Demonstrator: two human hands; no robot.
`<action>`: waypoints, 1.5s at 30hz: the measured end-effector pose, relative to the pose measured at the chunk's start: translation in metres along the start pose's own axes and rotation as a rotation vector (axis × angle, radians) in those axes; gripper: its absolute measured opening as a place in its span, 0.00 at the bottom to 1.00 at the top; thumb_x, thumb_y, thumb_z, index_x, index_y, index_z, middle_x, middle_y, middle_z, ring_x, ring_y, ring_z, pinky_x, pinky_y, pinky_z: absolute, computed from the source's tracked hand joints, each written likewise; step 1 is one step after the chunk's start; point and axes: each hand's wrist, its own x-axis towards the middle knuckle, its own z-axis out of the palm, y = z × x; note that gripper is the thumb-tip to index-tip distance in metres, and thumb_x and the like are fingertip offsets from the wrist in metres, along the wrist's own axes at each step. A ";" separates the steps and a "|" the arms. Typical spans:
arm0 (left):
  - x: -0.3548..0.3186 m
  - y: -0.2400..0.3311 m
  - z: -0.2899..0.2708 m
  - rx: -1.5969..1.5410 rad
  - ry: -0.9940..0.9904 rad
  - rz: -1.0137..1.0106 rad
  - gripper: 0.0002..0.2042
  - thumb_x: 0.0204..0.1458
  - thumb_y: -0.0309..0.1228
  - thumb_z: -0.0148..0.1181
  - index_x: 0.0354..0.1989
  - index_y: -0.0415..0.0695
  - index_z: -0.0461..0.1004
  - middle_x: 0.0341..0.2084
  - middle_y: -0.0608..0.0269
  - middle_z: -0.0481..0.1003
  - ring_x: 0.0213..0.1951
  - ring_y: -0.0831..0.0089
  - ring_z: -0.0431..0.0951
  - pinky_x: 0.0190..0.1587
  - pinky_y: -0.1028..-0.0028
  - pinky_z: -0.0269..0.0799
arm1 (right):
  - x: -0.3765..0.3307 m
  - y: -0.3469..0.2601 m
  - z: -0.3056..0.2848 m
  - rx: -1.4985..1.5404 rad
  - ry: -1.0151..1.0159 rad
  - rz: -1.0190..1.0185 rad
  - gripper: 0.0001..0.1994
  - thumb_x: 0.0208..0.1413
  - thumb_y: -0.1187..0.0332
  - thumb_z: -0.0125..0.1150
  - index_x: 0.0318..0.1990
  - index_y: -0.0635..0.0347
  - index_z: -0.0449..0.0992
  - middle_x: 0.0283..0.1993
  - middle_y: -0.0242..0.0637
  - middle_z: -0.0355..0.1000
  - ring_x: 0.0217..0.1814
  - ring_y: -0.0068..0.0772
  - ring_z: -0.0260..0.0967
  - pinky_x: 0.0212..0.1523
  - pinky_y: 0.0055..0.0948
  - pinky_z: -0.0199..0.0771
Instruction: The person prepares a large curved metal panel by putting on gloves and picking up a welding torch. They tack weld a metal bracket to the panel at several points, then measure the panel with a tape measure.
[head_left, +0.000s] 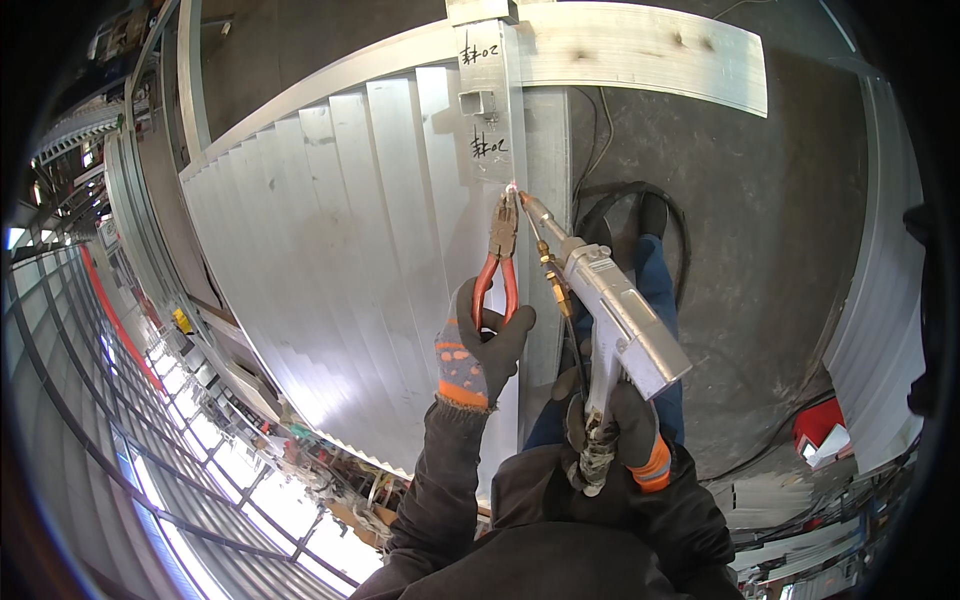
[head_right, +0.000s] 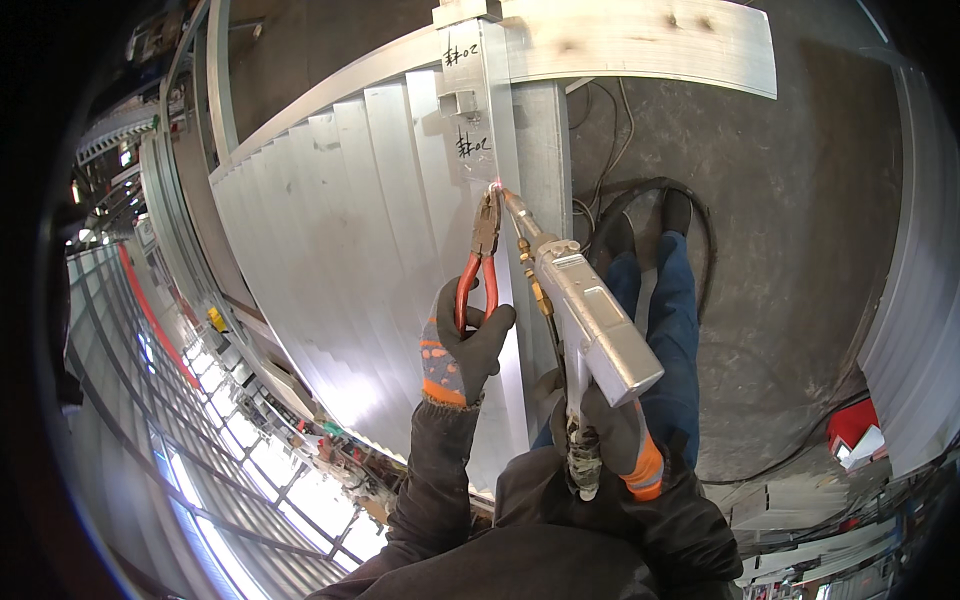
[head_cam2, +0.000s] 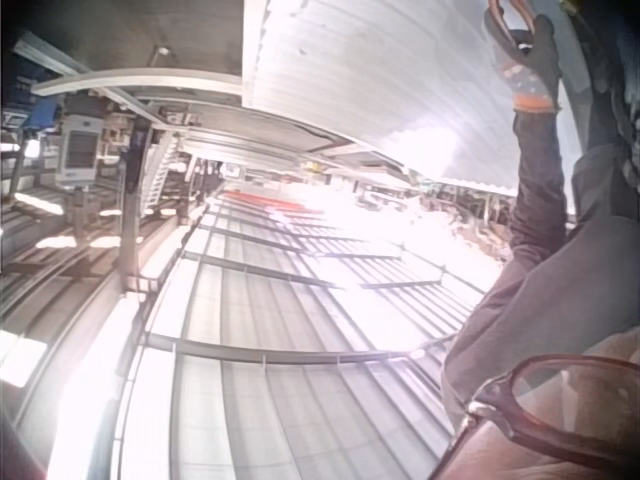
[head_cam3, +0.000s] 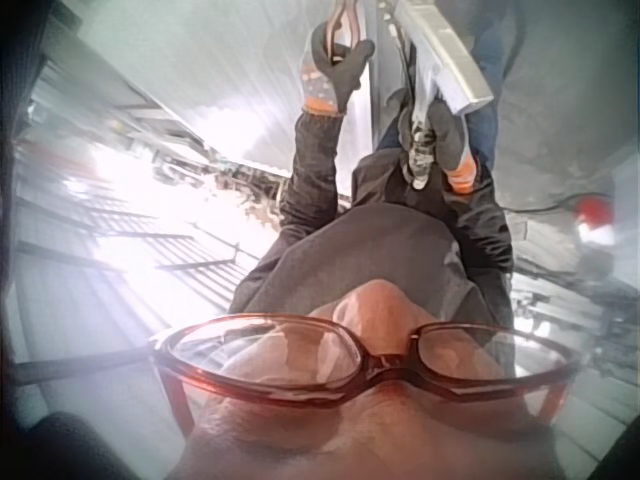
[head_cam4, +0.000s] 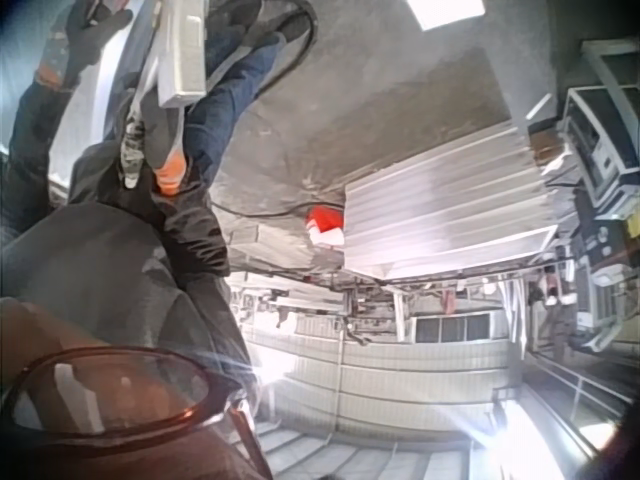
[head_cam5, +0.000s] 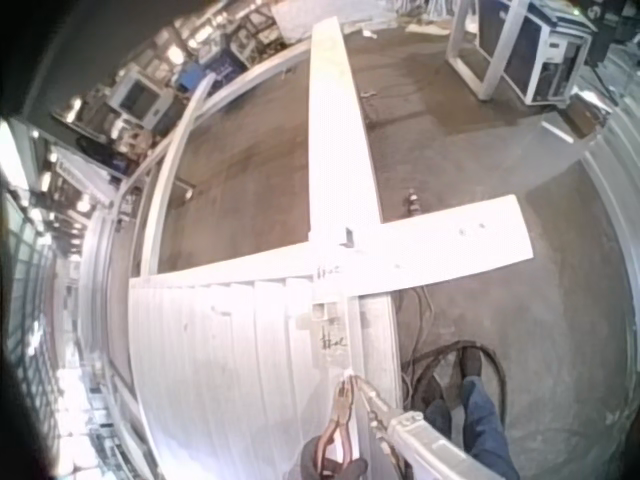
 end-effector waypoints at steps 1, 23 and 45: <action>0.000 0.001 0.000 0.007 -0.001 -0.007 0.28 0.52 0.35 0.70 0.59 0.41 0.67 0.20 0.63 0.76 0.17 0.75 0.76 0.21 0.71 0.71 | -0.001 -0.001 0.001 0.004 -0.003 -0.001 0.42 0.62 0.33 0.56 0.66 0.65 0.62 0.41 0.49 0.75 0.22 0.30 0.71 0.22 0.27 0.72; -0.002 0.010 -0.001 0.034 0.012 -0.039 0.30 0.52 0.32 0.69 0.62 0.36 0.68 0.23 0.60 0.77 0.17 0.76 0.76 0.16 0.74 0.70 | -0.005 0.026 -0.012 0.058 0.175 -0.008 0.23 0.72 0.58 0.56 0.66 0.63 0.67 0.46 0.34 0.74 0.42 0.21 0.73 0.40 0.26 0.75; 0.011 -0.004 -0.034 -0.327 -0.136 -0.114 0.19 0.69 0.33 0.49 0.61 0.34 0.69 0.33 0.50 0.81 0.22 0.67 0.83 0.17 0.75 0.73 | -0.006 -0.005 0.008 0.198 0.068 -0.077 0.39 0.65 0.39 0.57 0.68 0.68 0.63 0.42 0.50 0.78 0.24 0.30 0.73 0.23 0.27 0.74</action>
